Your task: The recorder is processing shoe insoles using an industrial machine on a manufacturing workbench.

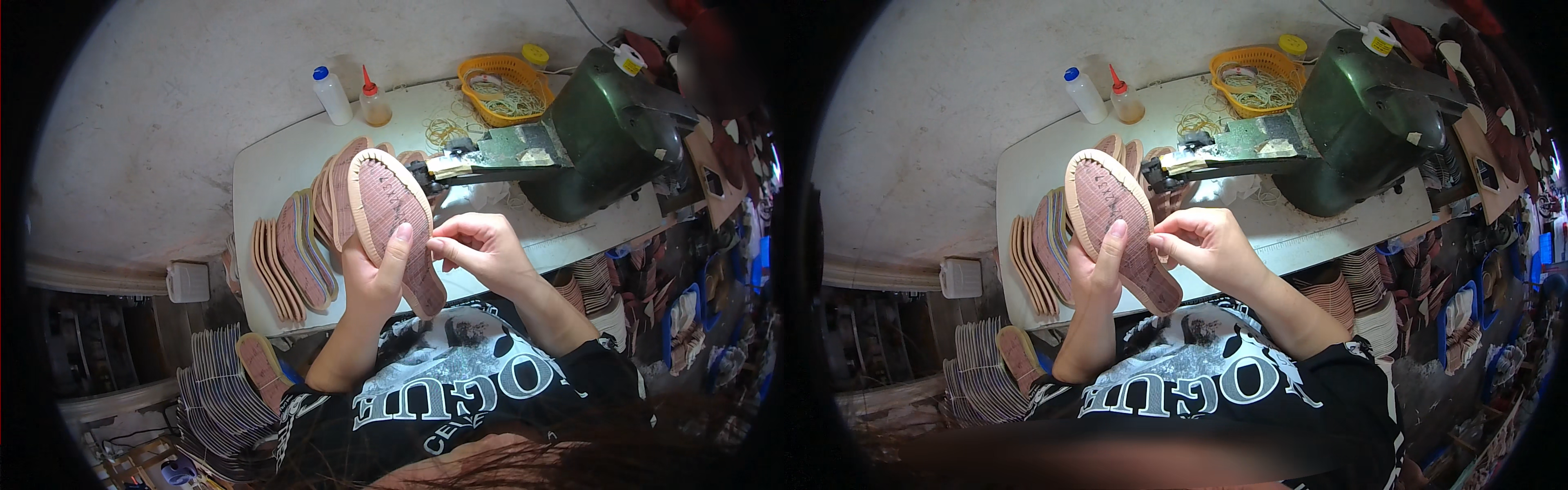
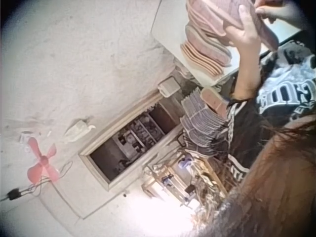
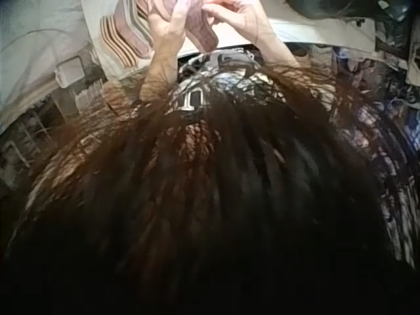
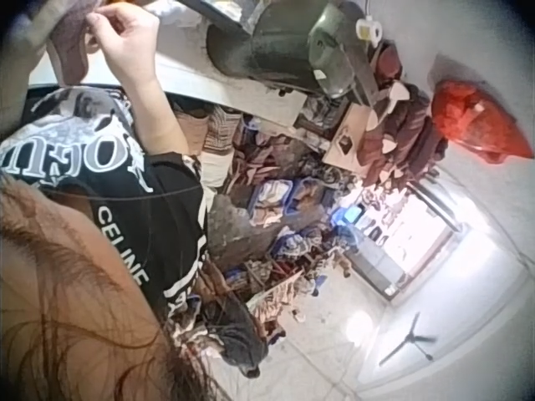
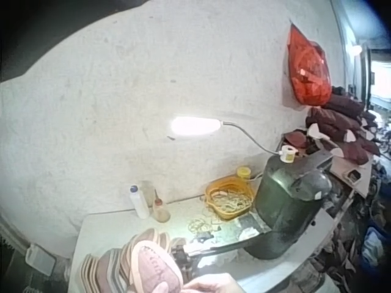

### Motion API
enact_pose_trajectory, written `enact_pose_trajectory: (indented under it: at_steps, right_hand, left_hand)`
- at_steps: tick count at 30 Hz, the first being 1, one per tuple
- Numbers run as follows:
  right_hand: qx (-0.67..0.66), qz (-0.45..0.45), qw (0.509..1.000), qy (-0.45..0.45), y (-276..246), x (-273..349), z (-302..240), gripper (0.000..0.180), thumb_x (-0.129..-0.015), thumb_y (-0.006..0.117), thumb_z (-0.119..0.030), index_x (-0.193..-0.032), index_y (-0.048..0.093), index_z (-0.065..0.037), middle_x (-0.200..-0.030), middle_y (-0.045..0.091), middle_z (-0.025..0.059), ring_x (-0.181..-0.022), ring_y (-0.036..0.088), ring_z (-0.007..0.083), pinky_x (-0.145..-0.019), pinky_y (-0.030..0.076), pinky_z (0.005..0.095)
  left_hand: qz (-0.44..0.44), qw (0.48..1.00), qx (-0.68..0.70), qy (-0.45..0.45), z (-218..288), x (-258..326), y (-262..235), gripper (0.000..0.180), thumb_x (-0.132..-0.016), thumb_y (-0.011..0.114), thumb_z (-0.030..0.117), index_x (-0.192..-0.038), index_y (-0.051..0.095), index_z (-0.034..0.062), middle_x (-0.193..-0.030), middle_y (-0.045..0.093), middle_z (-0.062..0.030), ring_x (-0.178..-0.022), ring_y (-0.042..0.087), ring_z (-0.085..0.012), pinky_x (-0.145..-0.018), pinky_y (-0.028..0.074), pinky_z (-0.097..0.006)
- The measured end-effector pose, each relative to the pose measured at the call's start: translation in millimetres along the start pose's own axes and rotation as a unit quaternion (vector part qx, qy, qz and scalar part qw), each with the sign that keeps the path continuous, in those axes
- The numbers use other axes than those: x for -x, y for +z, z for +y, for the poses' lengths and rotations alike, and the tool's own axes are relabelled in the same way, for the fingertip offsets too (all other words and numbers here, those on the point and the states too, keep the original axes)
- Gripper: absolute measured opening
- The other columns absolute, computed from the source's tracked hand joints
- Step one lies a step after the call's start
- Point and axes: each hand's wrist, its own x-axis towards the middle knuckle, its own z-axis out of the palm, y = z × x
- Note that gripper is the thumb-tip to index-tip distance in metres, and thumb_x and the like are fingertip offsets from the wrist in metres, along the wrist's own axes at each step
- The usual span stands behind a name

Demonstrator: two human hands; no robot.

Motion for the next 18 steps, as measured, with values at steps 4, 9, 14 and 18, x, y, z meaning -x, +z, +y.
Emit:
enact_pose_trajectory:
  at_steps: [4, 9, 14, 18]
  right_hand:
    - [0.033, 0.006, 0.999, -0.005, 1.4, 0.7, -11.2, 0.015, -0.088, 0.063, -0.008, -0.094, 0.067, 0.005, -0.076, 0.067, 0.0062, -0.067, 0.062, 0.0094, -0.061, 0.051, 0.0244]
    - [0.356, 0.056, 0.929, -0.084, 6.6, 2.4, -25.1, 0.016, -0.079, 0.064, -0.014, -0.078, 0.064, 0.002, -0.069, 0.062, 0.0153, -0.062, 0.062, 0.0269, -0.060, 0.050, 0.0361]
    - [0.410, 0.089, 0.899, -0.121, 11.5, 2.0, -20.2, 0.015, -0.076, 0.066, -0.013, -0.074, 0.061, 0.000, -0.065, 0.060, 0.0130, -0.059, 0.061, 0.0248, -0.059, 0.049, 0.0347]
    - [-0.041, 0.075, 0.996, 0.003, -0.5, -0.1, 4.6, 0.008, -0.078, 0.065, -0.005, -0.074, 0.061, 0.000, -0.066, 0.059, -0.0020, -0.058, 0.050, 0.0019, -0.052, 0.041, 0.0202]
  left_hand:
    - [0.002, 0.999, -0.048, 0.020, -2.0, 2.1, -0.1, 0.025, -0.091, 0.060, 0.014, -0.106, 0.059, -0.0048, -0.095, 0.064, -0.0095, -0.085, 0.061, -0.0153, -0.077, 0.048, -0.029]
    - [0.013, 0.989, -0.124, 0.079, -3.9, 5.6, 10.1, 0.023, -0.089, 0.061, 0.013, -0.104, 0.060, -0.0049, -0.094, 0.065, -0.0111, -0.084, 0.062, -0.0180, -0.077, 0.049, -0.030]
    - [-0.002, 0.974, -0.190, 0.125, -4.5, 5.3, 11.3, 0.024, -0.088, 0.062, 0.012, -0.105, 0.059, -0.0049, -0.094, 0.065, -0.0129, -0.083, 0.063, -0.0203, -0.078, 0.049, -0.031]
    - [0.029, 0.993, -0.089, 0.072, -1.2, 5.6, 10.1, 0.027, -0.091, 0.060, 0.013, -0.110, 0.057, -0.0053, -0.099, 0.064, -0.0113, -0.088, 0.061, -0.0169, -0.081, 0.047, -0.029]
